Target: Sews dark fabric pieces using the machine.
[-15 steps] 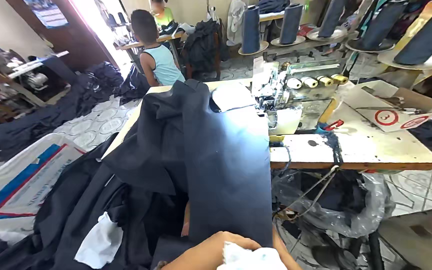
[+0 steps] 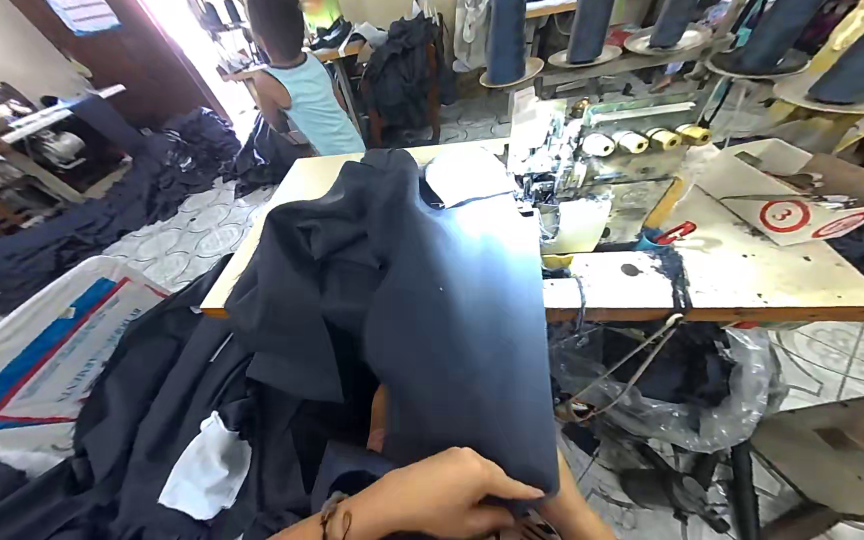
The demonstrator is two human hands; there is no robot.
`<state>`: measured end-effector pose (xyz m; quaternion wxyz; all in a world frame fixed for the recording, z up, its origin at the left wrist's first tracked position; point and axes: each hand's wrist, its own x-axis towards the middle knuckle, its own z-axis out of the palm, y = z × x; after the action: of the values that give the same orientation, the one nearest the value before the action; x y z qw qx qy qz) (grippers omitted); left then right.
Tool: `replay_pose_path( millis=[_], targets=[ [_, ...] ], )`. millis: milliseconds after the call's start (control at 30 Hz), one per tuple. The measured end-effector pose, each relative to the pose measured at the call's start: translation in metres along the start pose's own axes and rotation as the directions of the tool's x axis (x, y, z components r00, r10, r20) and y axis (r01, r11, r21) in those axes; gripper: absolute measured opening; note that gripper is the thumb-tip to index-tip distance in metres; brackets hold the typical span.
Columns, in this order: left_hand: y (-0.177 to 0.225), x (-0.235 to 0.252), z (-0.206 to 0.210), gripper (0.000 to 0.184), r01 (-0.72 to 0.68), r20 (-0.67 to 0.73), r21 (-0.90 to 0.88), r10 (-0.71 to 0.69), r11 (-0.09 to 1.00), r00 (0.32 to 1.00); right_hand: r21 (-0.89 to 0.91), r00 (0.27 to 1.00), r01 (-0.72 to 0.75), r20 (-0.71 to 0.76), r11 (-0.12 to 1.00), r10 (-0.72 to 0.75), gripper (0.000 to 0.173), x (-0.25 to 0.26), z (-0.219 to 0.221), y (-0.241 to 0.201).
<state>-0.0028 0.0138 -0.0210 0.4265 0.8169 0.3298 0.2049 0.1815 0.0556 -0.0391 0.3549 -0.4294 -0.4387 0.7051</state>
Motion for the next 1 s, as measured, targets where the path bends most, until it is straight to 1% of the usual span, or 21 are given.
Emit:
replay_pose_path(
  millis=[33,67,100,133,200,267,300,367,433,500,567,600,633,667,733,833,867,900,933,967,1000],
  targets=[
    [-0.017,-0.002,0.006,0.035,0.055,0.035,-0.029,-0.054,0.998,0.998,0.03,0.999,0.03,-0.013,0.999,-0.029,0.021,0.004,-0.001,0.012],
    [-0.028,-0.005,0.006,0.034,0.075,0.049,-0.065,-0.072,0.995,0.996,0.078,0.996,0.094,-0.012,0.993,-0.093,0.02,0.013,-0.006,0.038],
    [-0.032,-0.007,0.002,0.034,0.081,0.064,-0.087,-0.076,0.993,0.995,0.13,0.993,0.119,-0.042,0.984,-0.114,0.015,0.021,-0.008,0.054],
    [-0.03,-0.01,-0.004,0.034,0.077,0.08,-0.097,-0.07,0.992,0.994,0.18,0.99,0.132,-0.079,0.975,-0.119,0.014,0.028,-0.008,0.061],
    [-0.019,-0.013,-0.014,0.034,0.052,0.112,-0.128,-0.038,0.99,0.993,0.201,0.992,0.104,-0.09,0.974,-0.087,0.019,0.028,-0.01,0.058],
    [-0.01,-0.012,-0.018,0.034,0.042,0.131,-0.094,-0.029,0.995,0.991,0.208,0.995,0.084,-0.076,0.975,-0.07,0.025,0.026,-0.011,0.053],
    [-0.008,-0.01,-0.018,0.035,0.053,0.133,-0.034,-0.048,0.998,0.99,0.215,0.995,0.084,-0.076,0.973,-0.07,0.026,0.026,-0.01,0.053],
    [-0.009,-0.007,-0.014,0.037,0.119,0.151,0.102,-0.134,0.988,0.979,0.221,0.995,0.082,-0.08,0.972,-0.066,0.03,0.026,-0.008,0.055],
    [-0.013,-0.003,-0.013,0.039,0.169,0.176,0.153,-0.195,0.974,0.965,0.226,0.995,0.068,-0.084,0.972,-0.05,0.036,0.025,-0.008,0.052],
    [-0.011,-0.001,-0.014,0.039,0.154,0.192,0.136,-0.178,0.979,0.965,0.226,0.996,0.078,-0.07,0.971,-0.064,0.04,0.023,-0.012,0.048],
    [-0.008,0.002,-0.016,0.036,0.134,0.199,0.103,-0.153,0.986,0.968,0.192,0.995,0.078,-0.079,0.978,-0.063,0.04,0.019,-0.015,0.042],
    [-0.007,0.003,-0.017,0.03,0.137,0.194,0.067,-0.148,0.988,0.97,0.173,0.995,0.083,-0.075,0.982,-0.071,0.039,0.017,-0.017,0.038],
    [-0.007,0.003,-0.017,0.02,0.148,0.183,0.027,-0.151,0.989,0.972,0.154,0.994,0.099,-0.069,0.983,-0.089,0.036,0.015,-0.019,0.035],
    [-0.01,0.004,-0.015,0.015,0.163,0.175,-0.003,-0.16,0.987,0.972,0.128,0.992,0.12,-0.063,0.984,-0.113,0.032,0.014,-0.02,0.034],
    [-0.013,0.008,-0.016,0.016,0.207,0.184,-0.048,-0.195,0.977,0.963,0.072,0.985,0.169,-0.04,0.983,-0.166,0.023,0.014,-0.023,0.033],
    [-0.005,0.017,-0.035,0.016,0.272,0.283,-0.115,-0.231,0.955,0.931,0.047,0.985,0.168,-0.054,0.985,-0.165,0.021,0.015,-0.025,0.032],
    [-0.003,0.022,-0.045,0.016,0.227,0.267,-0.108,-0.192,0.968,0.944,0.066,0.987,0.157,-0.043,0.985,-0.154,0.021,0.014,-0.027,0.029],
    [-0.003,0.031,-0.055,0.013,0.127,0.179,-0.047,-0.117,0.991,0.977,0.101,0.99,0.142,-0.034,0.985,-0.139,0.023,0.013,-0.028,0.027],
    [-0.001,0.044,-0.069,0.015,0.031,0.04,0.091,-0.035,0.995,0.999,0.15,0.993,0.118,-0.018,0.982,-0.116,0.024,0.013,-0.03,0.025],
    [0.001,0.06,-0.086,0.019,0.008,-0.102,0.277,0.021,0.961,0.995,0.202,0.997,0.077,-0.003,0.976,-0.078,0.025,0.013,-0.031,0.023],
    [0.002,0.078,-0.106,0.024,0.067,-0.229,0.434,0.038,0.899,0.973,0.254,0.999,0.037,0.01,0.967,-0.041,0.026,0.014,-0.031,0.023]
  ],
)
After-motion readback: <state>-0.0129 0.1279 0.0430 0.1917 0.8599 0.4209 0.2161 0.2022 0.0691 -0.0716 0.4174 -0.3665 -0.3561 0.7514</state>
